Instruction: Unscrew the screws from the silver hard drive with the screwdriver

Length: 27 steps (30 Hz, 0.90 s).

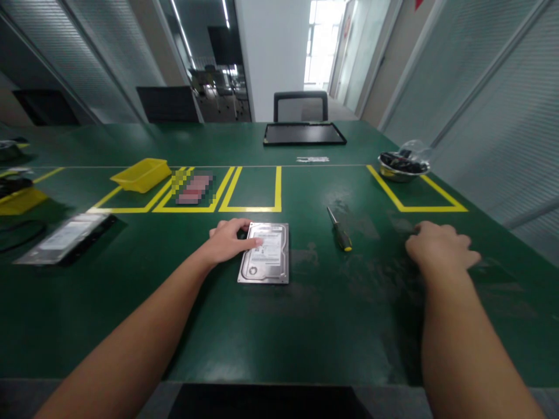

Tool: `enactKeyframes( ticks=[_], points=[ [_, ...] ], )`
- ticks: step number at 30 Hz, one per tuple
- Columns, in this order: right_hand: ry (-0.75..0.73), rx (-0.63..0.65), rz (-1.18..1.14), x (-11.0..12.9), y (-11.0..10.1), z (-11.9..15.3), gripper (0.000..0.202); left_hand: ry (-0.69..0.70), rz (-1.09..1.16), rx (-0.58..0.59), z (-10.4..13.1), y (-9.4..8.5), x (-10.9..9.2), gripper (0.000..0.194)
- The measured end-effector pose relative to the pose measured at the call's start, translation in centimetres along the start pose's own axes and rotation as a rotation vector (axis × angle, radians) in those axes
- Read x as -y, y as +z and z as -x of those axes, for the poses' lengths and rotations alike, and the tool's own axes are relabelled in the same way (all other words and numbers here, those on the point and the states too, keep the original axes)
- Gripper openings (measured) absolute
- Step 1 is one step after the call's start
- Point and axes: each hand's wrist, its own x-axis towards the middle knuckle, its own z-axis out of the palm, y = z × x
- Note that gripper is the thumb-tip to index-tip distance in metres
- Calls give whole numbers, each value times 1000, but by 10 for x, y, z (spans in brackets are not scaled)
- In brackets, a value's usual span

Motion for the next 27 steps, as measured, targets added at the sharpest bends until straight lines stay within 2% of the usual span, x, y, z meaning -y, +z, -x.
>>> enactKeyframes(
  ticks=[6, 11, 14, 21, 27],
  points=[
    [48, 50, 1, -1, 2, -5, 50, -24, 27, 1, 3, -7, -3, 57],
    [34, 79, -1, -5, 6, -10, 54, -30, 87, 5, 4, -11, -2, 54],
    [20, 74, -2, -6, 6, -12, 53, -18, 104, -3, 4, -11, 0, 54],
    [94, 51, 7, -6, 1, -9, 49, -24, 87, -8, 2, -11, -1, 53],
    [57, 29, 9, -6, -6, -5, 50, -24, 74, 6, 0, -11, 1, 54]
  ],
)
